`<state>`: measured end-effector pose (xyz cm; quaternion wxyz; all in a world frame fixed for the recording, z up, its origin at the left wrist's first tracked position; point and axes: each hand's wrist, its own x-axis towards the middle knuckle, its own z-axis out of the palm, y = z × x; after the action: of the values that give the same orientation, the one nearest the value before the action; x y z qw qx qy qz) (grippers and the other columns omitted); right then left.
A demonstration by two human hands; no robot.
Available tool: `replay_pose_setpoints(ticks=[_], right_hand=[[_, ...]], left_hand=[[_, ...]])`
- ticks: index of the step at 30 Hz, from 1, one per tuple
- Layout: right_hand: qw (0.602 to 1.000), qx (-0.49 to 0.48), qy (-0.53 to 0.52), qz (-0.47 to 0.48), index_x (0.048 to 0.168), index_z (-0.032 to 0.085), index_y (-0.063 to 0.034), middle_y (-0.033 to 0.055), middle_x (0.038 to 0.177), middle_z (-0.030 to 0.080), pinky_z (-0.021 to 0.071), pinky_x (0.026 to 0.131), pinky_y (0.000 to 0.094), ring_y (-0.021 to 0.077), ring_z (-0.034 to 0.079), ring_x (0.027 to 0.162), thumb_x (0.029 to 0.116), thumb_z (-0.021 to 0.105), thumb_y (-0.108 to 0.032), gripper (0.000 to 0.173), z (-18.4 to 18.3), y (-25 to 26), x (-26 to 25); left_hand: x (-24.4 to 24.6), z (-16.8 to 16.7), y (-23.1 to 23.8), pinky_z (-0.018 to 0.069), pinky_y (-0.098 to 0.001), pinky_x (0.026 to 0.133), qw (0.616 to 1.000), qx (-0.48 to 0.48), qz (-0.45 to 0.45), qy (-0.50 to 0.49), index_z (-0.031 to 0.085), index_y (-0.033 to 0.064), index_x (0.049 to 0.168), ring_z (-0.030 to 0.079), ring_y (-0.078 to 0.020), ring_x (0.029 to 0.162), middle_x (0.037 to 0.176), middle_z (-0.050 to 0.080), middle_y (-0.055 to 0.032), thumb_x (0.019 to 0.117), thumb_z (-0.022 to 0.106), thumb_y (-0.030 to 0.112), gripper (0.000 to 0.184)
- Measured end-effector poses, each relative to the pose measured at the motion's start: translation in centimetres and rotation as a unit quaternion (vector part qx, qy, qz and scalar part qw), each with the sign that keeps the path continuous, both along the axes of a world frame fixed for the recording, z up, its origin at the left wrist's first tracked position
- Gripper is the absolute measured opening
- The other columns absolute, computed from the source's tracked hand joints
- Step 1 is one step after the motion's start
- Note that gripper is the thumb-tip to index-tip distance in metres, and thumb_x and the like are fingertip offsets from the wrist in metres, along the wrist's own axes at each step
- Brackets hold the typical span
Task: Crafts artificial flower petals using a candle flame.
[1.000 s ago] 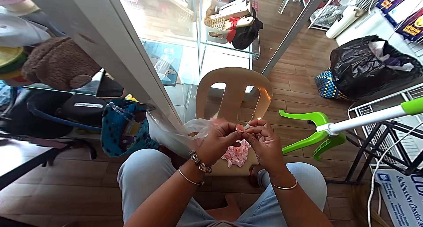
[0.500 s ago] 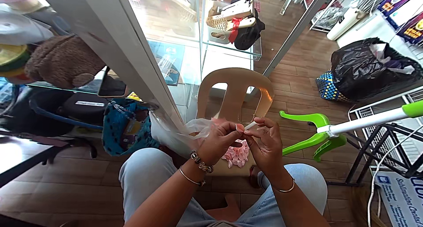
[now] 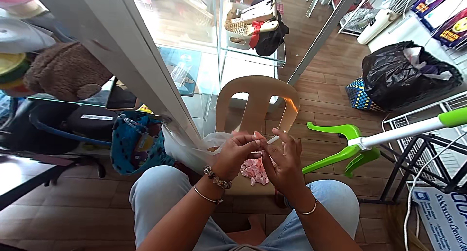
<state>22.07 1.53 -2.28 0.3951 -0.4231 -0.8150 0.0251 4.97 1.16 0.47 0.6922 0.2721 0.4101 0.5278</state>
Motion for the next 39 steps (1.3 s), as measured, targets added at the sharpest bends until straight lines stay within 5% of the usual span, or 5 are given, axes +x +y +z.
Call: replay_pose_setpoints(ticks=[5,10,20,29,39], right_hand=[[0.999,-0.026,0.021,0.018,0.117,0.079,-0.0196,0.0181,0.138,0.059,0.0435,0.103,0.0506,0.0352,0.052,0.128,0.0987,0.06,-0.022,0.026,0.4,-0.2,0.1],[0.896,-0.296,0.319,0.085,0.116,0.074,-0.0023,0.0111,0.135,0.056,0.0566,0.088,0.0231,0.0109,0.062,0.111,0.0967,0.063,-0.018,0.027,1.6,0.0,0.8],[0.744,-0.476,0.468,0.048,0.093,0.07,-0.002,0.0069,0.113,0.065,0.0572,0.079,0.0231,0.0089,0.065,0.092,0.0944,0.067,-0.003,0.004,2.6,0.2,0.6],[0.488,-0.668,0.555,0.089,0.101,0.064,-0.0012,0.0102,0.092,0.071,0.0603,0.072,0.0326,0.0173,0.071,0.082,0.1029,0.049,-0.003,0.015,3.3,0.5,1.3],[0.414,-0.709,0.544,0.177,0.104,0.065,-0.0088,0.0087,0.097,0.072,0.0597,0.074,0.033,0.0178,0.071,0.086,0.0965,0.065,-0.008,0.008,1.9,-0.3,1.4]], left_hand=[[0.1,0.1,0.2,0.06,-0.026,0.07,1.0,-0.014,0.011,0.005,0.065,-0.0022,0.097,0.07,-0.0134,0.073,0.084,0.071,-0.0102,0.1029,0.054,-0.001,0.013],[0.2,0.1,0.4,0.0608,-0.0268,0.073,1.0,0.002,0.005,0.03,0.067,0.0005,0.096,0.072,-0.0132,0.078,0.088,0.073,-0.008,0.1016,0.057,-0.001,0.012],[0.7,-1.1,0.1,0.0623,-0.0278,0.075,0.974,0.141,-0.033,0.173,0.068,-0.0001,0.1,0.072,-0.0113,0.08,0.089,0.072,-0.0048,0.0973,0.064,-0.001,0.005],[0.3,-2.5,0.3,0.0601,-0.0248,0.079,0.949,0.25,-0.031,0.191,0.071,0.0044,0.092,0.067,-0.0071,0.093,0.105,0.068,-0.0019,0.0913,0.071,-0.001,0.006],[-1.0,-1.9,0.4,0.0555,-0.0232,0.091,0.965,0.173,-0.193,0.046,0.071,0.0071,0.105,0.066,-0.0032,0.101,0.115,0.07,0.0028,0.0964,0.061,-0.002,0.016]])
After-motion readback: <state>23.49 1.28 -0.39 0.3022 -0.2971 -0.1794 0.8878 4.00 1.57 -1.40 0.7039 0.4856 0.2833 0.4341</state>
